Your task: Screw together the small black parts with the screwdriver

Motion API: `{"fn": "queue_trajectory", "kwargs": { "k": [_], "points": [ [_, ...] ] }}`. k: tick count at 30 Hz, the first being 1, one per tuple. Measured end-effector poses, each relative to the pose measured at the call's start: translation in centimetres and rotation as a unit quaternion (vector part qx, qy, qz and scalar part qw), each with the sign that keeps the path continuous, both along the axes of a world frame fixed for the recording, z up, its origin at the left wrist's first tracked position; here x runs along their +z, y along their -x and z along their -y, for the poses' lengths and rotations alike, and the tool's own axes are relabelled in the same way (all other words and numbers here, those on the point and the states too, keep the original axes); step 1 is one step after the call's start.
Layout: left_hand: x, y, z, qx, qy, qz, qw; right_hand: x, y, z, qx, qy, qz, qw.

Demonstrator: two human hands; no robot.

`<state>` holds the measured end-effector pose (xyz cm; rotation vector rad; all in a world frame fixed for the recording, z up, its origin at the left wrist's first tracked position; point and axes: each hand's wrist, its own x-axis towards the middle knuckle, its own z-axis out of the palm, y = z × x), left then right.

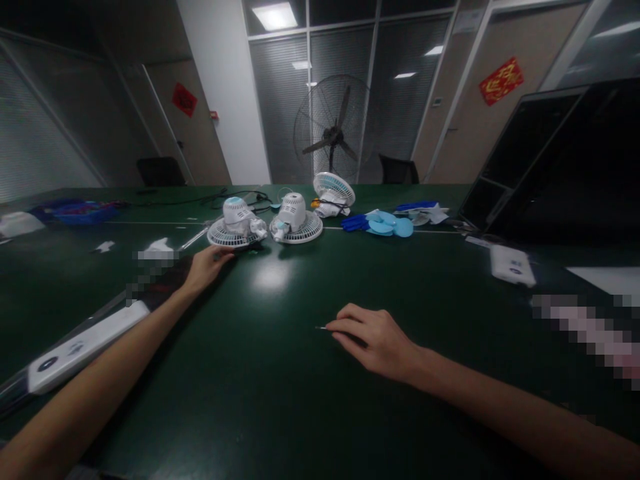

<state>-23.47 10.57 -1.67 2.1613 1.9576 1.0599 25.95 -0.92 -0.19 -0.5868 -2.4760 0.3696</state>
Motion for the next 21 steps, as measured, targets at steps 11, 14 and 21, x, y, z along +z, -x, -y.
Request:
{"fn": "queue_trajectory", "kwargs": {
  "k": [11,14,21],
  "points": [
    [0.9,-7.6,2.1,-0.142,0.102,0.005,0.985,0.3,0.0,0.0,-0.009,0.000,0.004,1.000],
    [1.6,-13.4,5.1,-0.252,0.147,0.025,0.956,0.2,0.0,0.0,-0.019,-0.001,0.008,1.000],
    [2.4,-20.6,11.0,-0.378,0.216,0.090,0.896,0.1,0.1,0.0,-0.032,-0.015,0.016,0.999]
  ]
}}
